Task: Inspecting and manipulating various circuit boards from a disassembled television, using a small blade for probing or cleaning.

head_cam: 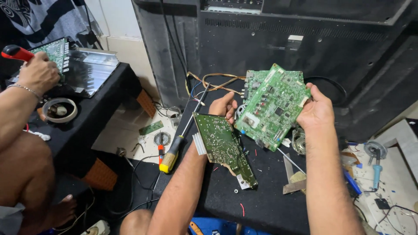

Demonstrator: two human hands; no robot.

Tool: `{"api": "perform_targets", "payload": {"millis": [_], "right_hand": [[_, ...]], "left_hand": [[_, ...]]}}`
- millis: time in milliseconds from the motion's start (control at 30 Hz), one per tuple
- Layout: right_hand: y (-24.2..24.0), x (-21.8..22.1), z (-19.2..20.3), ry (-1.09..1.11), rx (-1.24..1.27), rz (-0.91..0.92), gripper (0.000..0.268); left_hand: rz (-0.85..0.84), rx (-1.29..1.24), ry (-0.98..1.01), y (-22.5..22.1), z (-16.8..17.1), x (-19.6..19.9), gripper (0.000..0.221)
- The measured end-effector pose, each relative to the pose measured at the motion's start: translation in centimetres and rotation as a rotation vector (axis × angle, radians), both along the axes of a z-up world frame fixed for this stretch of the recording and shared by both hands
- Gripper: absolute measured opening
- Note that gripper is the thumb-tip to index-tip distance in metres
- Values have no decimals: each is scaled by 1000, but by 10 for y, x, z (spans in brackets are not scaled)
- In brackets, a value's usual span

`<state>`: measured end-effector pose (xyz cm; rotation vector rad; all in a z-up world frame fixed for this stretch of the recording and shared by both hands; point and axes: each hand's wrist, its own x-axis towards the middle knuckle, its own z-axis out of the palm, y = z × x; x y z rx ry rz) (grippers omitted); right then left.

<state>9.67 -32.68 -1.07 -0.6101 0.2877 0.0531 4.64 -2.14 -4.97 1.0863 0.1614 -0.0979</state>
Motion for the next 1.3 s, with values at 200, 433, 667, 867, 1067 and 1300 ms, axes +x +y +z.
{"api": "perform_targets", "payload": {"millis": [200, 433, 667, 867, 1067, 1300], "right_hand": [[-18, 19, -19, 25, 219, -138, 30], [-20, 22, -27, 12, 266, -242, 31], [23, -23, 23, -96, -444, -449, 16], [37, -29, 18, -279, -1045, -508, 19], [39, -36, 23, -312, -1203, -578, 20], [47, -49, 41, -454, -1368, -672, 18]], "left_hand": [[59, 25, 11, -6, 16, -14, 43], [56, 49, 21, -4, 11, -11, 40], [55, 93, 41, -2, 7, -8, 38], [73, 96, 57, -3, -1, -1, 40], [85, 134, 96, -7, 14, -10, 40], [110, 87, 123, -8, -2, 3, 40]]}}
